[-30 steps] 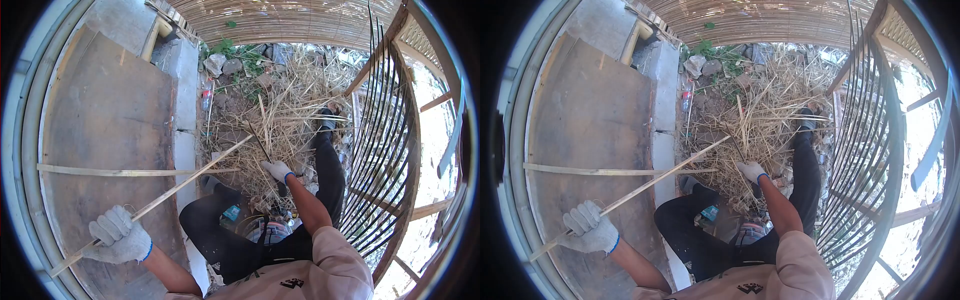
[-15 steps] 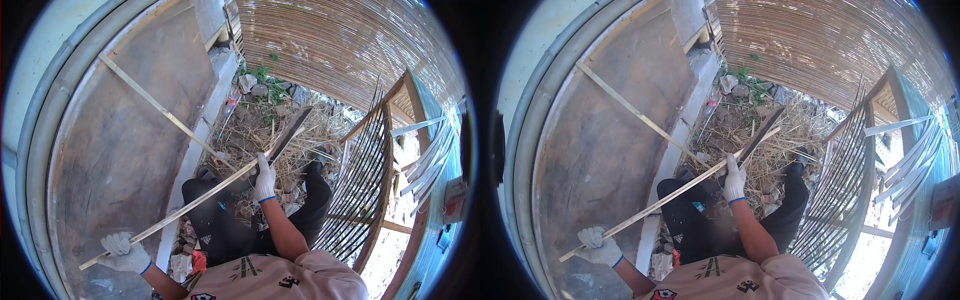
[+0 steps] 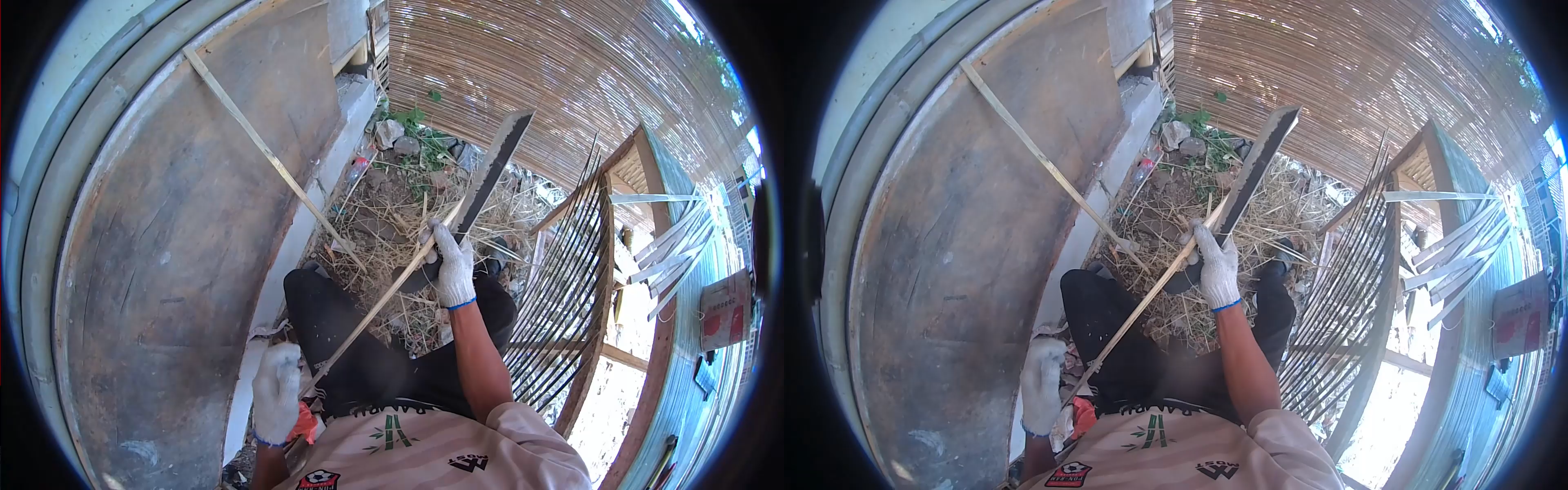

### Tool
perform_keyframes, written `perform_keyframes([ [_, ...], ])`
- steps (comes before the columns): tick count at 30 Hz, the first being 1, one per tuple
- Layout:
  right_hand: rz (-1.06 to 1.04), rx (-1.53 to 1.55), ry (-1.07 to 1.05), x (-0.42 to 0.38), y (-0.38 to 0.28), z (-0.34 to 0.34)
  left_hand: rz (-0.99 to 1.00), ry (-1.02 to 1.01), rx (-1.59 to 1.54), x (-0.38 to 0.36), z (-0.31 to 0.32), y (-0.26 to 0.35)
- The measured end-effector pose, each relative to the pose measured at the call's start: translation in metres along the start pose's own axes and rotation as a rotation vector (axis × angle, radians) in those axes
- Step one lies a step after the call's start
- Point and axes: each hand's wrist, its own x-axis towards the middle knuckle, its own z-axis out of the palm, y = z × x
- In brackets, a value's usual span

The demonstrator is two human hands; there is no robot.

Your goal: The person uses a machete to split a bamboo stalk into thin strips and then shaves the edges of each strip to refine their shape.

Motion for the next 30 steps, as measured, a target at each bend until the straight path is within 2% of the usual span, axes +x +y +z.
perform_keyframes([
  [1,-0.010,0.044,-0.029,-0.002,-0.003,0.000,0.002,-0.001,-0.003,0.014,0.005,-0.008],
  [3,-0.049,0.055,-0.053,-0.005,-0.013,-0.001,0.055,-0.312,-0.104,0.041,0.028,-0.044],
  [5,-0.054,0.007,-0.069,-0.010,-0.030,0.000,-0.460,-0.697,-0.621,0.050,0.047,-0.050],
  [6,-0.079,-0.033,-0.090,-0.010,-0.035,-0.003,-0.561,-0.784,-0.692,0.049,0.060,-0.048],
  [7,-0.092,-0.037,-0.073,-0.011,-0.040,-0.006,-0.555,-0.806,-0.688,0.048,0.071,-0.052],
  [9,-0.171,-0.370,0.027,-0.012,-0.051,-0.012,-0.582,-0.912,-0.894,0.046,0.093,-0.060],
  [10,-0.177,-0.377,0.041,-0.019,-0.055,-0.017,-0.631,-0.795,-0.826,0.045,0.101,-0.043],
  [11,-0.275,-0.604,0.077,-0.026,-0.060,-0.021,-0.628,-0.809,-0.827,0.044,0.106,-0.036],
  [13,-0.482,-1.061,0.132,-0.035,-0.073,-0.030,-0.470,-0.636,-0.716,0.049,0.115,-0.026],
  [14,-0.480,-1.169,0.132,-0.039,-0.068,-0.045,-0.463,-0.636,-0.727,0.051,0.119,-0.022],
  [15,-0.603,-1.253,0.062,-0.055,-0.076,-0.033,-0.466,-0.596,-0.701,0.054,0.123,-0.019],
  [17,-0.642,-1.368,-0.061,-0.066,-0.065,-0.040,-0.468,-0.549,-0.688,0.059,0.129,-0.005],
  [19,-0.331,-1.498,-0.160,-0.085,-0.061,-0.036,-0.461,-0.480,-0.588,0.066,0.127,0.013],
  [23,-0.338,-1.546,-0.417,-0.100,-0.035,-0.043,-0.442,-0.430,-0.581,0.074,0.134,0.016],
  [24,-0.338,-1.542,-0.425,-0.103,-0.029,-0.043,-0.429,-0.405,-0.578,0.074,0.134,0.018],
  [26,-0.414,-1.522,-0.527,-0.111,-0.023,-0.035,-0.421,-0.380,-0.571,0.074,0.135,0.015],
  [29,-0.301,-1.627,-0.630,-0.115,-0.012,-0.033,-0.511,-0.422,-0.697,0.074,0.141,0.001],
  [30,-0.321,-1.689,-0.652,-0.116,-0.011,-0.032,-0.549,-0.411,-0.729,0.073,0.142,0.000],
])
